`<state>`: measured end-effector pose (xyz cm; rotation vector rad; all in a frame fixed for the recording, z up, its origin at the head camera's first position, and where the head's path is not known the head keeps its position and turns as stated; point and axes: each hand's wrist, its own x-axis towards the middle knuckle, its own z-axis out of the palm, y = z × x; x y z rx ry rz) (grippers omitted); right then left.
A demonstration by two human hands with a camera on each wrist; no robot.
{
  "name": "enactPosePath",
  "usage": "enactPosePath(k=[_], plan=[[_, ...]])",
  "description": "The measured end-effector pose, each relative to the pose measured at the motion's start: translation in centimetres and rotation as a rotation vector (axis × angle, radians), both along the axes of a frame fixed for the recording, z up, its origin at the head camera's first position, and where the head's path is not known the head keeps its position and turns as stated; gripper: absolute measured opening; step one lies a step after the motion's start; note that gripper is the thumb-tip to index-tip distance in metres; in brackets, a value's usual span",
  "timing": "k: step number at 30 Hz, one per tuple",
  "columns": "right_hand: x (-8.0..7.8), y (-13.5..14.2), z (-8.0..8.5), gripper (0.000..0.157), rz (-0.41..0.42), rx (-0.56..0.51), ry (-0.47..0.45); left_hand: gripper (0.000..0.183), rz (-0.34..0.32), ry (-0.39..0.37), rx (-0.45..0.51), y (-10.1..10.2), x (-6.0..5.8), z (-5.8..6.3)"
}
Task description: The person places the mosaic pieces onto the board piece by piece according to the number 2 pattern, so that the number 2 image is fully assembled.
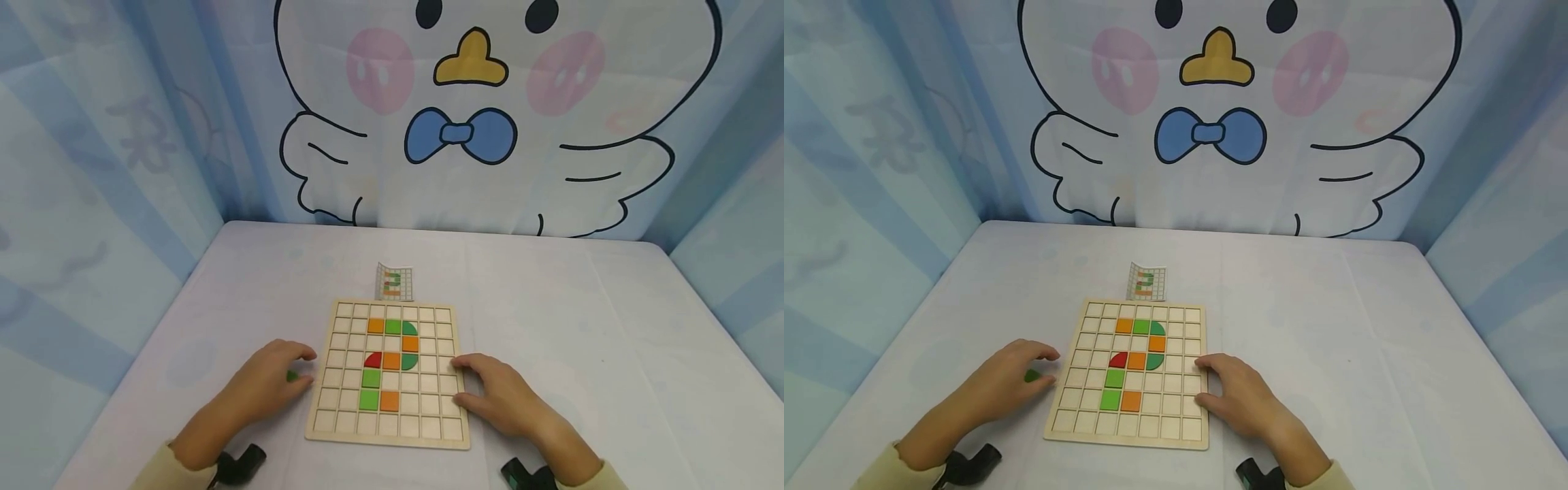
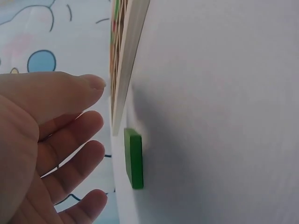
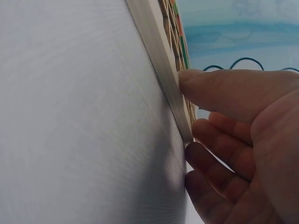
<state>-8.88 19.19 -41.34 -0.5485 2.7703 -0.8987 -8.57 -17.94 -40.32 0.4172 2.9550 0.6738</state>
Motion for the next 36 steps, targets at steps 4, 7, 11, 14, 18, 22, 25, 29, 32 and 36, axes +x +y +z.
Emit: enactPosePath(k=[4, 7, 11, 14, 18, 22, 25, 29, 32, 36], plan=[[0.0, 0.0, 0.0, 0.047, 0.003, 0.001, 0.002, 0.030, -0.004, 0.030, -0.019, -0.8, 0.1, 0.2], [0.0, 0.1, 0.1, 0.047, 0.009, -0.001, 0.009, 0.031, 0.001, 0.035, -0.032, -1.2, 0.2, 0.4], [0.0, 0.0, 0.1, 0.047, 0.006, 0.002, 0.009, 0.032, 0.013, 0.011, -0.035, -1.5, 0.2, 0.4], [0.1, 0.0, 0.1, 0.047, 0.002, 0.001, 0.002, 0.032, 0.021, -0.019, -0.033, -1.6, 0.2, 0.4], [0.1, 0.0, 0.2, 0.047, -0.001, -0.004, -0.003, 0.032, 0.017, -0.041, -0.036, -1.7, 0.2, 0.2], [0.1, 0.0, 0.2, 0.047, -0.001, -0.002, -0.004, 0.031, 0.018, -0.064, -0.038, -1.6, 0.2, 0.2], [0.2, 0.0, 0.2, 0.047, -0.002, -0.002, -0.005, 0.029, 0.030, -0.096, -0.038, -1.5, 0.1, 0.2], [0.1, 0.0, 0.1, 0.047, -0.007, -0.004, -0.007, 0.027, 0.043, -0.126, -0.042, -1.5, 0.0, 0.3], [0.1, -0.1, 0.0, 0.047, -0.011, -0.007, -0.013, 0.027, 0.035, -0.125, -0.040, -1.7, 0.0, 0.3], [0.1, -0.1, 0.0, 0.046, -0.013, -0.008, -0.013, 0.029, 0.027, -0.135, -0.026, -2.1, 0.1, 0.4]])
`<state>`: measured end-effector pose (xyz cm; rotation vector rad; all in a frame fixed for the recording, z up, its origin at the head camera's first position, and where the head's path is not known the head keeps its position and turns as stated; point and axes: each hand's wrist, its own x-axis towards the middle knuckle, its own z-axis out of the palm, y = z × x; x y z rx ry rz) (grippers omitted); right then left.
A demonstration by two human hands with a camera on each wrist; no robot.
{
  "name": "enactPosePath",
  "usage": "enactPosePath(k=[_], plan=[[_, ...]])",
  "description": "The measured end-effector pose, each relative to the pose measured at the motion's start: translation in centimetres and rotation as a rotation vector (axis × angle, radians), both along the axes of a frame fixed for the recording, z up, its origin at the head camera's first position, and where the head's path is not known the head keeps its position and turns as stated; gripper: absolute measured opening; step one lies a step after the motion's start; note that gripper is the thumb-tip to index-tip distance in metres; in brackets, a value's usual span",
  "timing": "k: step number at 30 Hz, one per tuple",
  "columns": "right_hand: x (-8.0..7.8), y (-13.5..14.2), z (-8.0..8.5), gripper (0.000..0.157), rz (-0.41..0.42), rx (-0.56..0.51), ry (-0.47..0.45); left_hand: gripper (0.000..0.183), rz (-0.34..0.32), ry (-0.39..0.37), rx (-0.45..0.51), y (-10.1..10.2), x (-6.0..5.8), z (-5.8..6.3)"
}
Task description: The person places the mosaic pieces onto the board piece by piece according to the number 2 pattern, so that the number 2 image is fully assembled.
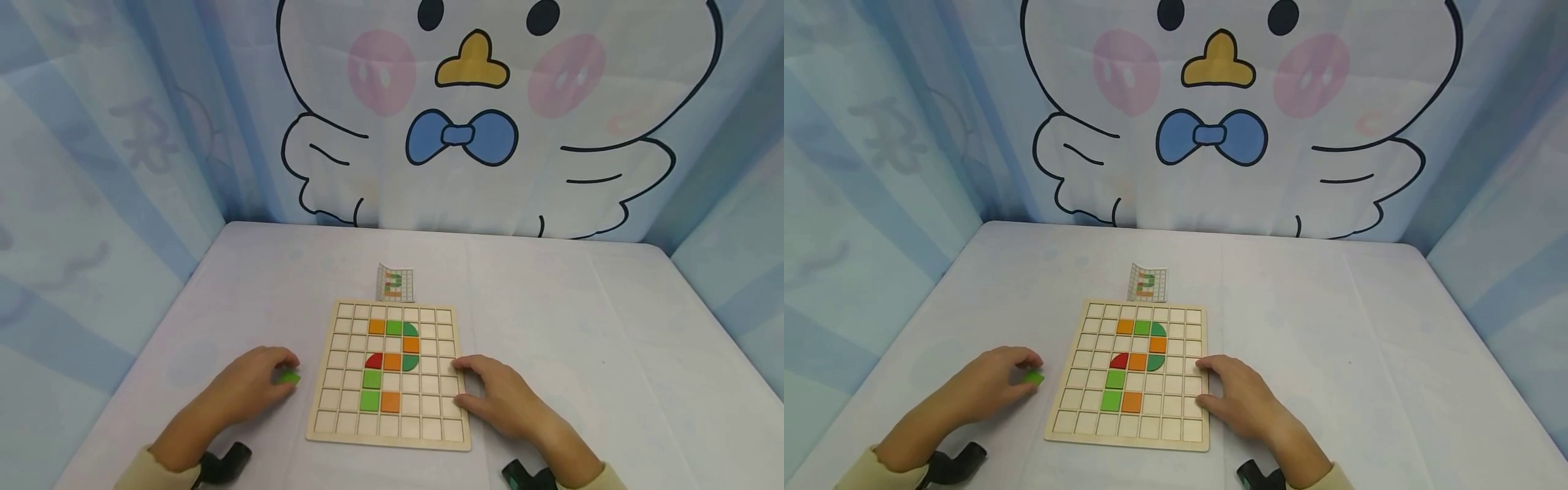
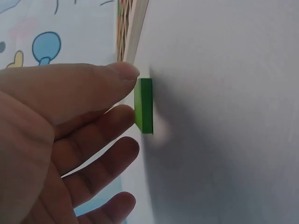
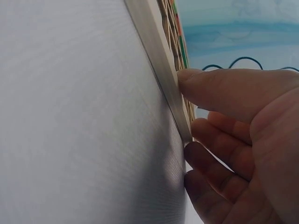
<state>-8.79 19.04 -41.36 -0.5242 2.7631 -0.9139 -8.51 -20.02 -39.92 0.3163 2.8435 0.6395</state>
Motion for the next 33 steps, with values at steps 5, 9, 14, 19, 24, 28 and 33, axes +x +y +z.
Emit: enactPosePath(k=[5, 9, 14, 19, 24, 28, 33], plan=[[0.01, 0.10, 0.06, 0.046, 0.002, -0.001, 0.006, 0.028, 0.008, -0.038, 0.012, -0.25, 0.09, 0.06], [0.03, 0.07, 0.06, 0.046, 0.000, -0.003, 0.003, 0.027, 0.014, -0.043, 0.013, -0.28, 0.12, -0.03], [0.05, -0.01, 0.05, 0.046, -0.002, -0.002, -0.004, 0.025, 0.024, -0.050, -0.001, -0.15, 0.10, 0.00], [0.05, -0.09, -0.05, 0.046, -0.001, 0.007, 0.002, 0.026, 0.040, -0.063, -0.020, 0.06, 0.12, 0.16], [0.01, -0.09, -0.05, 0.046, -0.002, 0.009, 0.002, 0.026, 0.038, -0.034, -0.066, 0.17, 0.15, 0.15], [0.00, -0.11, -0.04, 0.046, -0.003, 0.006, 0.000, 0.026, 0.027, -0.006, -0.102, 0.17, 0.11, 0.15], [0.03, -0.06, 0.00, 0.046, 0.002, 0.004, 0.008, 0.025, 0.014, 0.017, -0.100, 0.06, 0.05, 0.01]])
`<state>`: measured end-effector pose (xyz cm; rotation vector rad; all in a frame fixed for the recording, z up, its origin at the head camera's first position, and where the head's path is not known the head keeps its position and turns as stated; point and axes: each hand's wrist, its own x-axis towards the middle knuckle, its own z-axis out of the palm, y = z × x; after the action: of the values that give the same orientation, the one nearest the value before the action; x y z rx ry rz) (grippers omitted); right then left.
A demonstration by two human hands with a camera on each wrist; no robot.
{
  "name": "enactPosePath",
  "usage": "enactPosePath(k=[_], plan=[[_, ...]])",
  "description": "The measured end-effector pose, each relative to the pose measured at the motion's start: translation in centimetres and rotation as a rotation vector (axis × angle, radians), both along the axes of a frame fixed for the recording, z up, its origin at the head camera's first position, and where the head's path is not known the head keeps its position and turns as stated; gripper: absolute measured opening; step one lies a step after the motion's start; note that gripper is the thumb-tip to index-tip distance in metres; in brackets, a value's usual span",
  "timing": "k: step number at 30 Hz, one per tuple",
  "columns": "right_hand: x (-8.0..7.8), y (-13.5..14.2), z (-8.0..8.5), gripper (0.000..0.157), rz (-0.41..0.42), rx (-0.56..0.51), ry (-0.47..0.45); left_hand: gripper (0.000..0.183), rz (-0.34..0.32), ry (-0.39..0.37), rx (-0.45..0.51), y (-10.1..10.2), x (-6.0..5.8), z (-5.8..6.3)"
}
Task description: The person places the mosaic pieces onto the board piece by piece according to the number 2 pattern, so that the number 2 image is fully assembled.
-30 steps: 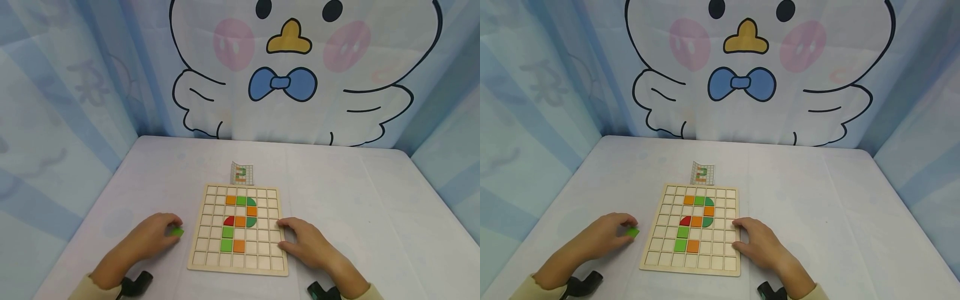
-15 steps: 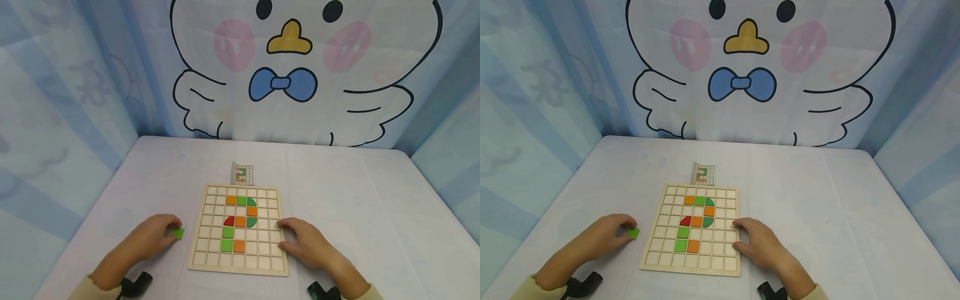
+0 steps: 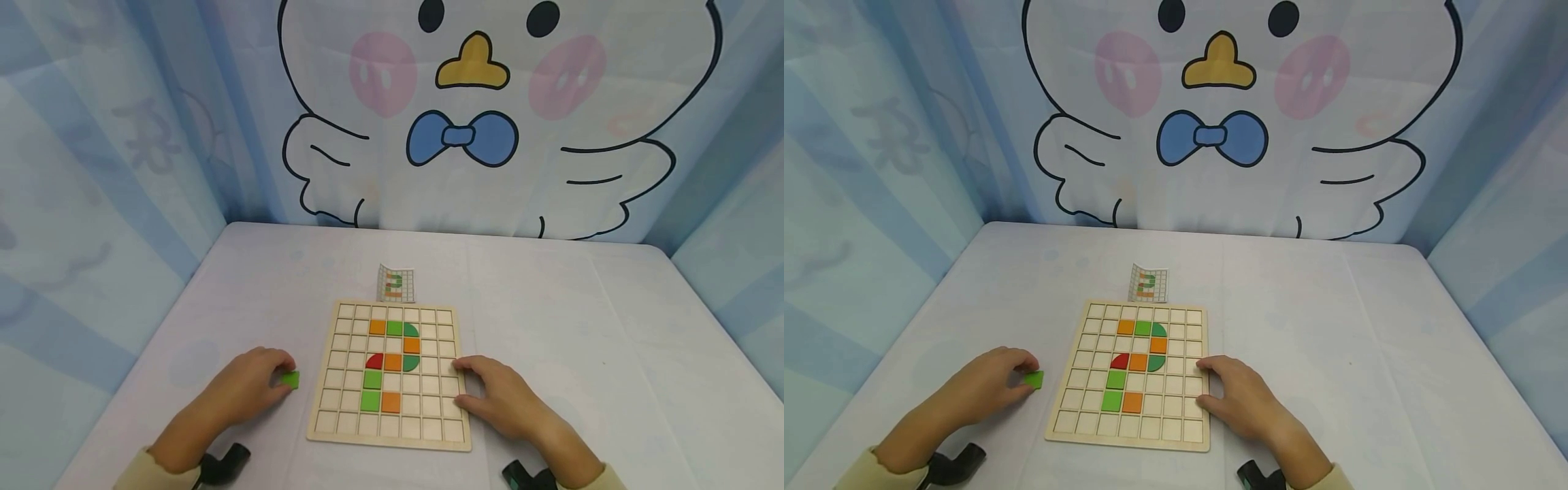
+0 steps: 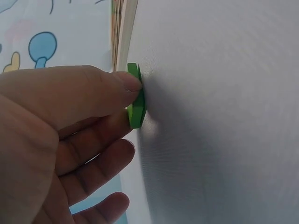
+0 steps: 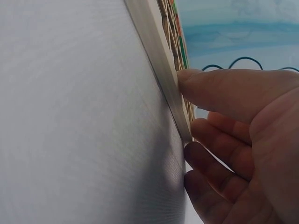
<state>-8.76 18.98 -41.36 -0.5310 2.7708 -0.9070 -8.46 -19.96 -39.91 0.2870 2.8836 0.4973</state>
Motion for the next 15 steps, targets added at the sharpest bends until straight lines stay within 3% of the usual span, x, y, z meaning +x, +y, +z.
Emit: enactPosePath(k=[15], plan=[[-0.07, 0.02, -0.15, 0.046, 0.000, 0.004, -0.003, 0.025, -0.013, 0.025, 0.042, 0.66, 0.12, 0.54]])
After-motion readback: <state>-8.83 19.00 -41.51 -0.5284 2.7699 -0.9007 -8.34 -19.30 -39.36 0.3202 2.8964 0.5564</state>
